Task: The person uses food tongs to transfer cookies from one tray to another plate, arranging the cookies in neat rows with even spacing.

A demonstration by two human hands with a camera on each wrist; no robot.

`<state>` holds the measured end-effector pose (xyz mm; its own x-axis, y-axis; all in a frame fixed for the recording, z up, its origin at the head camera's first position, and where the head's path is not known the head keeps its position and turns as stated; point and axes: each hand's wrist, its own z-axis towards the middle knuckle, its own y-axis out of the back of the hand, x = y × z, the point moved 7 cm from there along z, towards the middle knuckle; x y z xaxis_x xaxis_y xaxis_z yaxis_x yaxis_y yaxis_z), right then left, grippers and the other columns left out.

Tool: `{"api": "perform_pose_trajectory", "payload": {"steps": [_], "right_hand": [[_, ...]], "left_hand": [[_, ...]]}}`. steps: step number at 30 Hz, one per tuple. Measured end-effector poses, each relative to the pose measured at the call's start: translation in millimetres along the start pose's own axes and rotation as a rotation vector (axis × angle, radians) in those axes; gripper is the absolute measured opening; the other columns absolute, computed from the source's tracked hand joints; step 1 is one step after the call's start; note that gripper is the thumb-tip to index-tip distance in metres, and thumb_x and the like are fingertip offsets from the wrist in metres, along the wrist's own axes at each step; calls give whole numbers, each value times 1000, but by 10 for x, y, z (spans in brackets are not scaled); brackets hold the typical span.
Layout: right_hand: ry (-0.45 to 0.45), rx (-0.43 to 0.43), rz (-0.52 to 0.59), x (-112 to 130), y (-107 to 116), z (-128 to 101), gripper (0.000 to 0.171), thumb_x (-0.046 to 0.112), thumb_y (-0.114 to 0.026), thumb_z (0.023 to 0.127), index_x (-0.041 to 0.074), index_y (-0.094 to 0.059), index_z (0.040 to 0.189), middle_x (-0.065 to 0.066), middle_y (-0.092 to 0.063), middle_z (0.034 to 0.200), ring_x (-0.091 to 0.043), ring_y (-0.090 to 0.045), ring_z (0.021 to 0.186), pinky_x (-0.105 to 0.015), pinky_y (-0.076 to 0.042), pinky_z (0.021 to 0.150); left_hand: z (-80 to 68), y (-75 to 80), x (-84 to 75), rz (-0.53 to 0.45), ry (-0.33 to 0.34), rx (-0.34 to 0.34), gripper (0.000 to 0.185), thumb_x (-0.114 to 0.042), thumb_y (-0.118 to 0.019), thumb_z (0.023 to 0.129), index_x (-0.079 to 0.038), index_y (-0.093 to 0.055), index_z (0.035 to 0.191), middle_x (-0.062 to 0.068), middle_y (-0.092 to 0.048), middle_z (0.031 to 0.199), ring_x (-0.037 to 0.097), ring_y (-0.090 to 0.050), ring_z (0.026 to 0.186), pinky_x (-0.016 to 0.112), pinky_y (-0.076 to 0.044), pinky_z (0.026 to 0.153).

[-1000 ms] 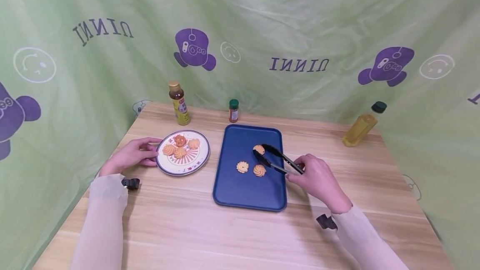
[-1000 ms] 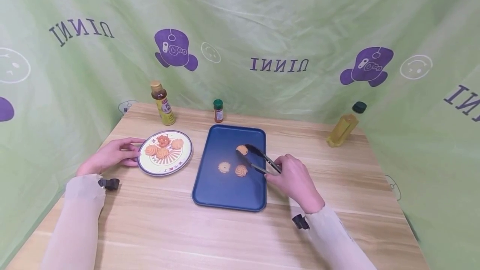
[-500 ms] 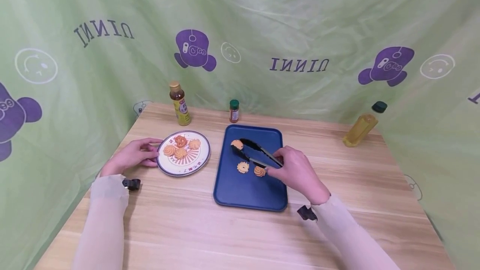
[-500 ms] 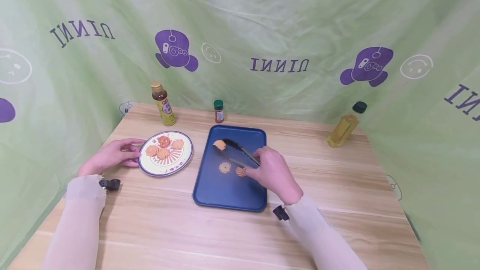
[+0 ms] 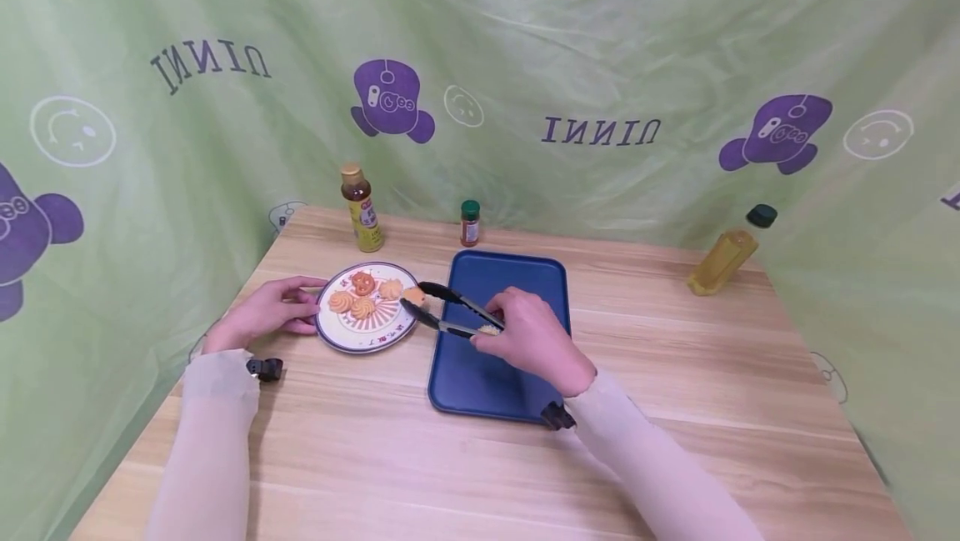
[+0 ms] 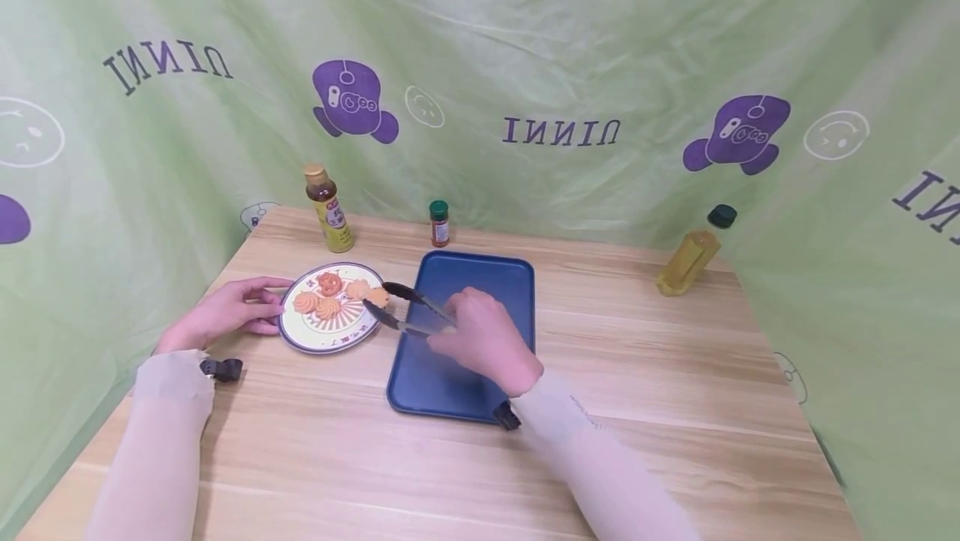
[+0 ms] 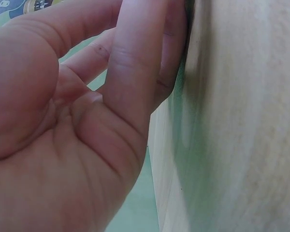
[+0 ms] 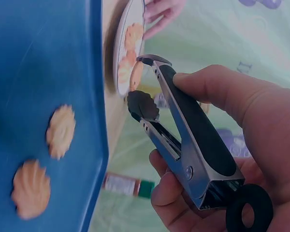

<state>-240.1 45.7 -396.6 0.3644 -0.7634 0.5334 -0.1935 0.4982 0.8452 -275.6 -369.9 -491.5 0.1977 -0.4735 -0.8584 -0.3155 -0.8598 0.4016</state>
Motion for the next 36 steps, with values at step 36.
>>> {"api": "perform_pose_trajectory", "payload": {"steps": [36], "right_hand": [[41, 43, -33, 299, -211, 123, 40, 30, -93, 90, 2, -82, 117, -7, -73, 104, -21, -64, 90, -36, -64, 76]], "left_hand": [[-30, -17, -61, 3, 9, 4, 65, -5, -63, 114, 4, -35, 171, 26, -55, 136, 14, -78, 97, 33, -75, 91]]}}
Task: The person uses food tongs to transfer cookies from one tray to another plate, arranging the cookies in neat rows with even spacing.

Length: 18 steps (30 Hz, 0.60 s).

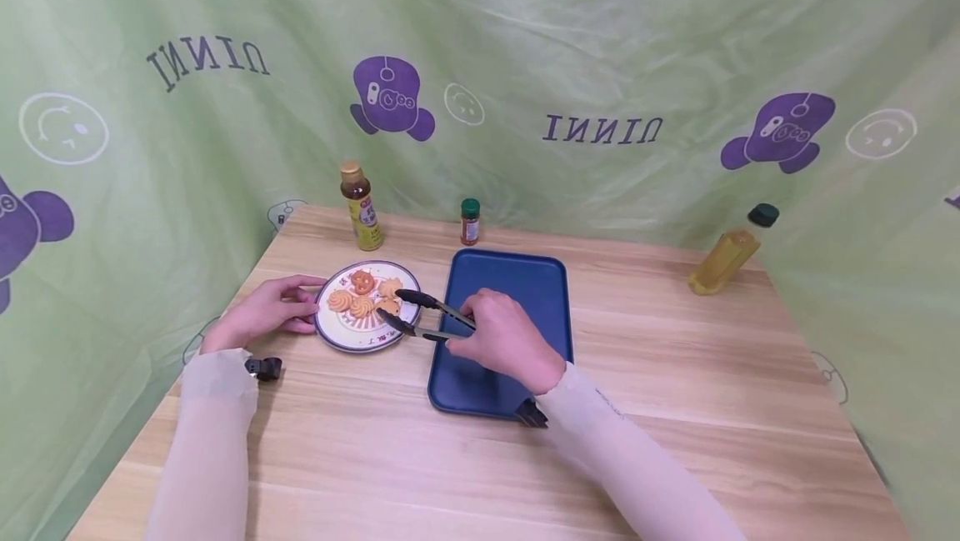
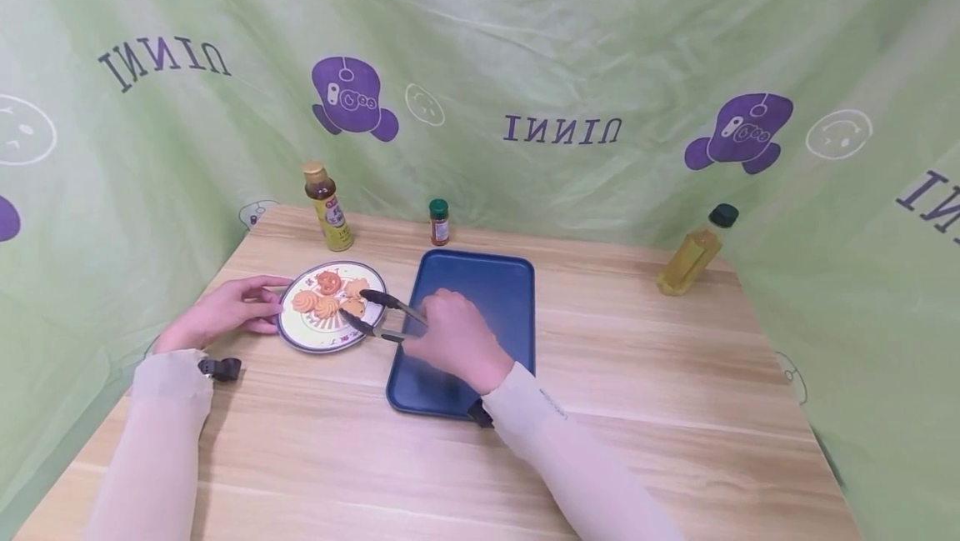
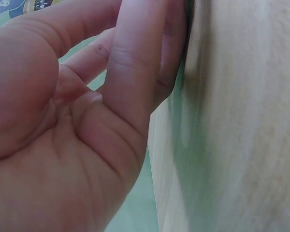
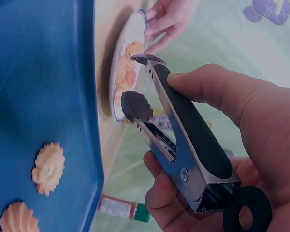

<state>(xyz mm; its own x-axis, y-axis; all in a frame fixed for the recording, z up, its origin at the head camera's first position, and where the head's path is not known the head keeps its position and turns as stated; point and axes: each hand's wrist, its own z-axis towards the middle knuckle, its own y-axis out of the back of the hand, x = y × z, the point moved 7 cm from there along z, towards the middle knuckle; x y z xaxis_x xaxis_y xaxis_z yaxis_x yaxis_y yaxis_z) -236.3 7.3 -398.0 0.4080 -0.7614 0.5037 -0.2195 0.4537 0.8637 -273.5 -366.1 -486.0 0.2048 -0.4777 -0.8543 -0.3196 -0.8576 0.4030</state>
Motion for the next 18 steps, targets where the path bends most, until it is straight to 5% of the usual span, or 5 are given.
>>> {"api": "perform_pose_trajectory", "payload": {"steps": [11, 18], "right_hand": [[-89, -63, 47, -279, 243, -271, 39, 32, -93, 89, 5, -82, 115, -1, -69, 98, -21, -60, 88, -32, -55, 73], [-110, -75, -2, -494, 349, -511, 42, 32, -93, 88, 4, -82, 118, -3, -71, 103, -19, -62, 89, -36, -61, 79]], "left_hand": [[-1, -6, 2, -34, -8, 3, 62, -1, -60, 114, 7, -35, 170, 25, -57, 133, 12, -78, 94, 33, -75, 91], [-1, -1, 12, -30, -8, 6, 64, -2, -62, 113, 6, -35, 171, 25, -56, 134, 13, -78, 95, 34, -75, 92]]}}
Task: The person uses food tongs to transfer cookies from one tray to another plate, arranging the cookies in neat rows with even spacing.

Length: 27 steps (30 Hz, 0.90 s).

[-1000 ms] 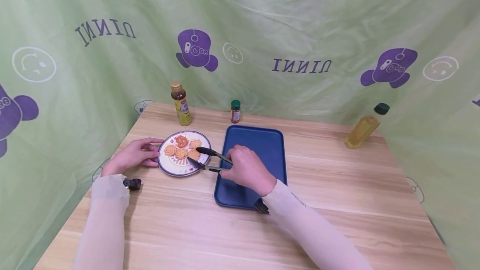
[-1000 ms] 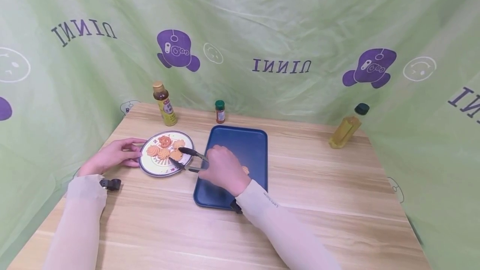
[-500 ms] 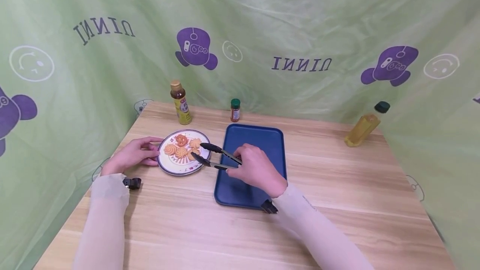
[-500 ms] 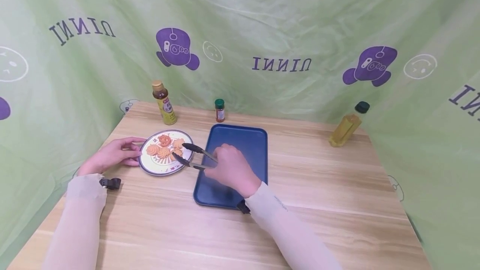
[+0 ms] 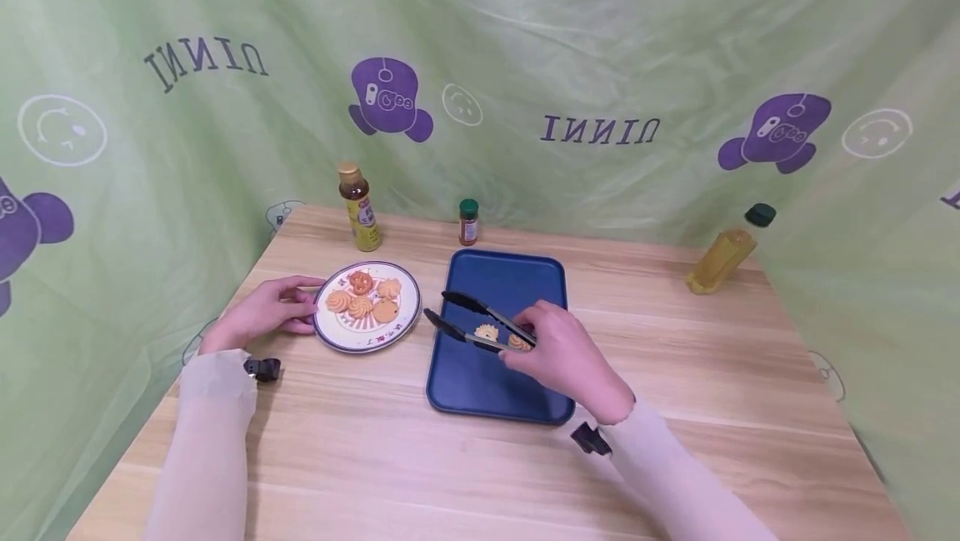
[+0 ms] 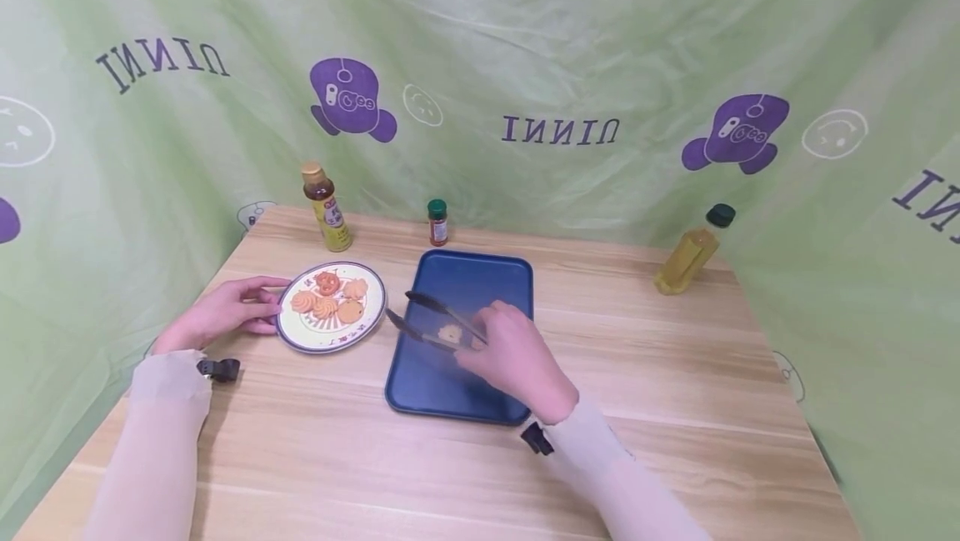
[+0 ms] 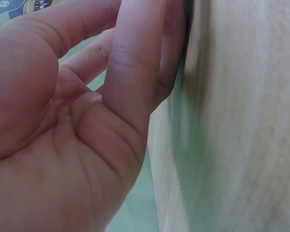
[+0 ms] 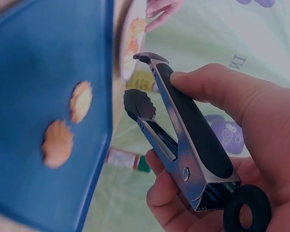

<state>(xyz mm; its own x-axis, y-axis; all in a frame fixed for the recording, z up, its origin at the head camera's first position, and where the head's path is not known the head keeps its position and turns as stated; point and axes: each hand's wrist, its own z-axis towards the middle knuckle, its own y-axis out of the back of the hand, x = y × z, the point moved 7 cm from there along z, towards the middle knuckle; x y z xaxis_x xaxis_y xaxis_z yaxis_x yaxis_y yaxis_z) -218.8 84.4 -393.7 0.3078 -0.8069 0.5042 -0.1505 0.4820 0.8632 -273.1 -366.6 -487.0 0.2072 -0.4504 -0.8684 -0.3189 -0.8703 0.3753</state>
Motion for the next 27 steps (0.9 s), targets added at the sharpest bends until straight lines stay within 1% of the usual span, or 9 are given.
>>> {"api": "perform_pose_trajectory", "payload": {"steps": [3, 5, 9, 12, 18, 27], "right_hand": [[-15, -4, -26, -119, 59, -108, 42, 31, -93, 88, 4, -81, 118, -4, -72, 104, -20, -63, 91, -39, -62, 82], [-15, -13, -40, -188, 104, -173, 41, 29, -93, 87, 4, -81, 116, -4, -72, 103, -20, -64, 90, -39, -63, 80], [0, -33, -63, -294, 173, -292, 39, 27, -93, 86, 2, -81, 114, -4, -71, 100, -17, -62, 85, -35, -60, 75], [1, -33, -71, -346, 192, -361, 40, 27, -93, 86, 2, -81, 114, -3, -71, 98, -16, -60, 83, -32, -57, 73], [-22, -19, -76, -403, 195, -451, 42, 27, -93, 85, 1, -81, 116, -3, -69, 98, -17, -58, 82, -31, -56, 71], [-30, -15, -75, -450, 178, -499, 42, 26, -93, 85, 2, -81, 116, -4, -70, 99, -17, -59, 83, -31, -56, 71]], "left_hand": [[1, 9, -7, -4, -2, 1, 64, -2, -62, 113, 6, -35, 170, 24, -56, 133, 12, -78, 95, 34, -75, 92], [4, 15, -11, -5, -11, 4, 64, -2, -62, 113, 7, -35, 170, 25, -56, 133, 12, -78, 95, 34, -75, 92], [21, 14, 4, 6, -7, 6, 65, -3, -62, 114, 7, -34, 171, 27, -56, 136, 12, -78, 97, 34, -75, 92], [30, 16, 19, 28, 4, 4, 65, -4, -61, 114, 5, -33, 172, 28, -56, 138, 13, -78, 98, 33, -75, 92], [23, 24, 16, 48, -5, 6, 63, -4, -60, 115, 5, -33, 172, 29, -56, 139, 13, -77, 100, 33, -75, 92], [-1, 0, -20, 29, -3, 8, 64, -4, -60, 115, 6, -33, 171, 30, -56, 140, 12, -77, 99, 33, -75, 92]]}}
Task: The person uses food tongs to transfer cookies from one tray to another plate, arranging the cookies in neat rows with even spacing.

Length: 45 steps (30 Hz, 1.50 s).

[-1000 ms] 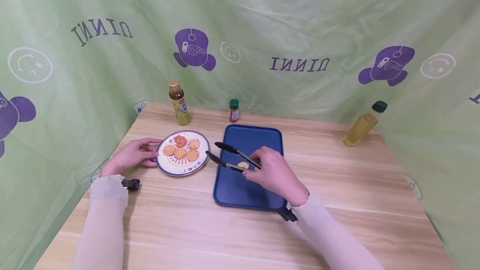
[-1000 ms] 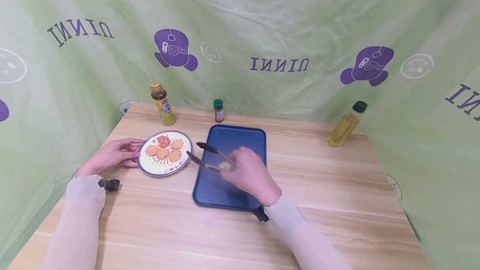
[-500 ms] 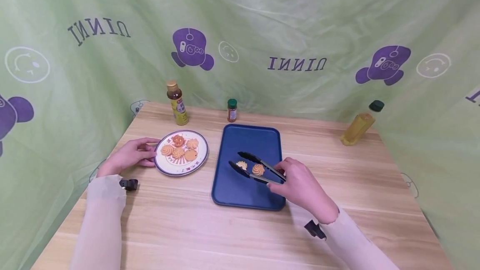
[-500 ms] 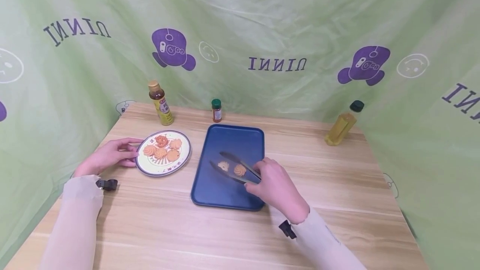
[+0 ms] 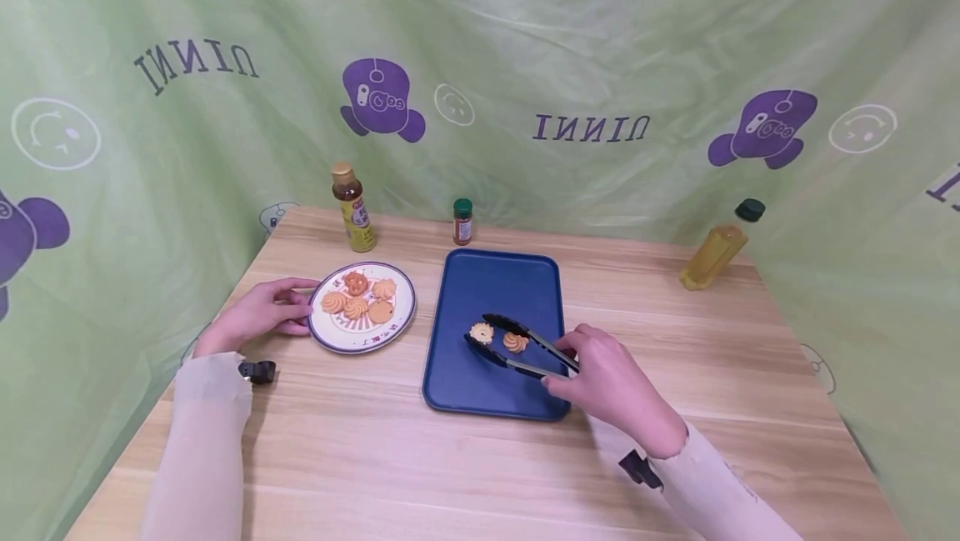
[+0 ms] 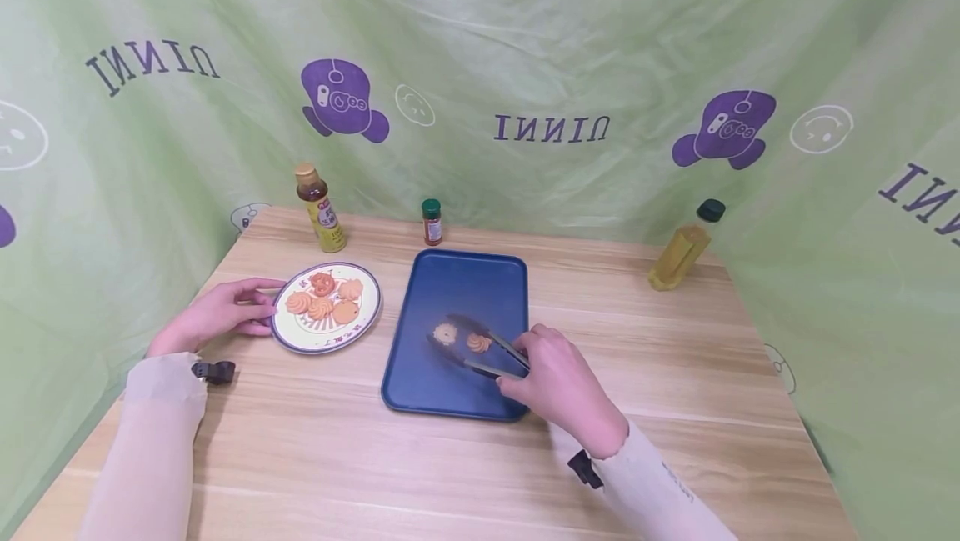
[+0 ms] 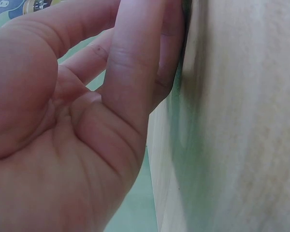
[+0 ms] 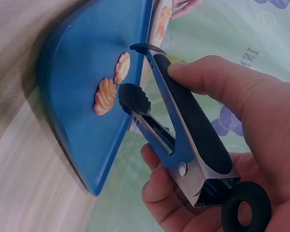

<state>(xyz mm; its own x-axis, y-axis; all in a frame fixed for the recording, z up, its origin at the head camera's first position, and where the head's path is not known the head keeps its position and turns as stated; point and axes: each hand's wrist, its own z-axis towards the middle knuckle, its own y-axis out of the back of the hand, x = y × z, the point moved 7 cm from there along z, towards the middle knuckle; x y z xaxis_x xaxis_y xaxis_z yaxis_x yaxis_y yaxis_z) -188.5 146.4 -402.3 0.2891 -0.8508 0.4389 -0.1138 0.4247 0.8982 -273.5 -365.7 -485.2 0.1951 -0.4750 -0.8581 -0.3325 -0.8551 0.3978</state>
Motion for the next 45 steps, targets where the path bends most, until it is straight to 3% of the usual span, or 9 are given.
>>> {"api": "perform_pose_trajectory", "payload": {"steps": [34, 45], "right_hand": [[10, 18, -9, -21, -39, 60, 36, 26, -92, 86, 3, -82, 111, -1, -65, 93, -16, -55, 78, -28, -51, 66], [53, -6, -13, 42, -32, 121, 38, 27, -93, 86, 3, -82, 113, 0, -67, 93, -14, -55, 77, -28, -52, 65]], "left_hand": [[2, -3, 28, -3, 2, -12, 63, -4, -60, 115, 6, -34, 171, 28, -56, 137, 12, -77, 98, 33, -75, 92], [27, 3, 46, 10, 25, -19, 63, -5, -59, 115, 3, -33, 172, 27, -55, 138, 15, -77, 99, 33, -75, 92]]}}
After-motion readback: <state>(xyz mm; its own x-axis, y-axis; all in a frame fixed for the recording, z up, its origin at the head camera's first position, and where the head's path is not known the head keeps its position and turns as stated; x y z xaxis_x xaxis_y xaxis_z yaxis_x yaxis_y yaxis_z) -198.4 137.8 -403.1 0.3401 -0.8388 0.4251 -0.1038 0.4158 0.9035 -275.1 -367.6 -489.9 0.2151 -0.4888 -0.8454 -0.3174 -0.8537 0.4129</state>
